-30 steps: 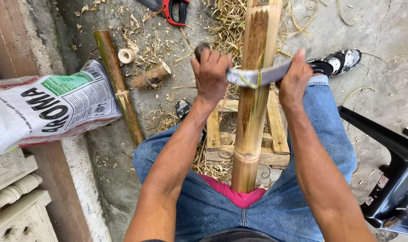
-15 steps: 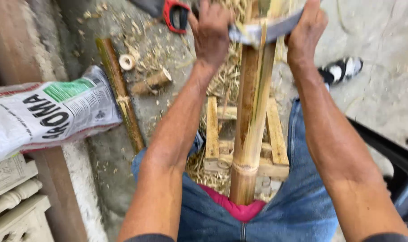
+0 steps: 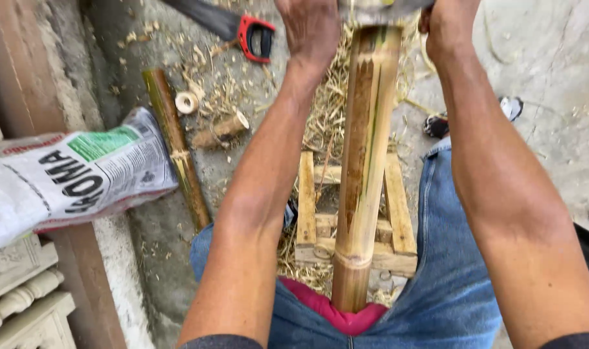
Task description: Shave or plane the outer surface of a bamboo stalk using a drawknife.
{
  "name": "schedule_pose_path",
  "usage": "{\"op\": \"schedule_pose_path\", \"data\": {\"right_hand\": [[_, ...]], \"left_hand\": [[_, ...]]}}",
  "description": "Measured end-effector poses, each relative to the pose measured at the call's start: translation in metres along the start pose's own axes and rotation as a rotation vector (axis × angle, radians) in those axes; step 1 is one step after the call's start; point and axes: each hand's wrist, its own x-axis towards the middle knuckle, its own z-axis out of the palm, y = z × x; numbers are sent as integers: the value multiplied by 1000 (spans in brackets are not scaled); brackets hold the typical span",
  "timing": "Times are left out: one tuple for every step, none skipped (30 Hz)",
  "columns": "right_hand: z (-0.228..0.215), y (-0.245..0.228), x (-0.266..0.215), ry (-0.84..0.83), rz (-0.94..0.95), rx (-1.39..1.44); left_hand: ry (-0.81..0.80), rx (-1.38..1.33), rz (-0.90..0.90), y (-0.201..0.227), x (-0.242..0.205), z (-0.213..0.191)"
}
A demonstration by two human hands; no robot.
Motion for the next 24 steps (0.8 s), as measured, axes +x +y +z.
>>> {"op": "schedule_pose_path", "data": {"right_hand": [[-3,4,4,12,85,122],[-1,-15,-10,15,79,121],[1,-33,-31,-18,133,48],[4,-50,-53,-51,186,-26],[4,-57,-84,-52,189,-23],[4,-65,-116,8,292,-71],[3,-73,-145,67,390,-117],[0,-77,-183,66,387,-115],[-2,-80,-221,99,432,-126],[-6,-84,-259,132,476,-135],[-9,-86,-293,135,476,-134],[-12,-88,-328,198,571,-124],[-13,-89,-359,263,659,-112],[-13,-92,-369,266,653,-109],[-13,-95,-381,283,698,-103],[-13,-98,-392,300,743,-96],[-13,-99,-392,299,750,-95],[-13,-99,-391,293,730,-112],[-12,-99,-389,289,704,-129],[-14,-92,-386,291,706,-129],[-17,-82,-380,292,666,-154],[-20,-72,-373,294,626,-179],[-17,-74,-363,297,632,-180],[-15,-75,-354,305,616,-167]], "left_hand": [[-28,11,-31,13,2,-12],[-26,8,-26,17,-10,-21],[-2,61,64,20,-28,-31],[21,113,153,22,-48,-42],[19,116,153,30,-74,-59],[-45,109,131,39,-101,-77],[-104,100,110,48,-125,-93],[-102,103,111,55,-155,-109],[-151,100,99,62,-184,-125],[-199,97,87,69,-212,-140],[-200,96,89,82,-229,-160],[-239,55,71,95,-245,-180],[-273,13,57,105,-259,-199],[-268,12,63,106,-266,-203],[-265,3,76,109,-274,-208],[-261,-5,88,111,-282,-212],[-267,-3,85,111,-279,-210],[-269,21,94,110,-274,-207],[-268,41,107,108,-268,-203],[-270,40,108,104,-270,-198],[-251,56,132,99,-269,-189],[-232,73,156,94,-268,-181],[-239,71,155,90,-262,-176],[-243,86,156,86,-257,-171]]}}
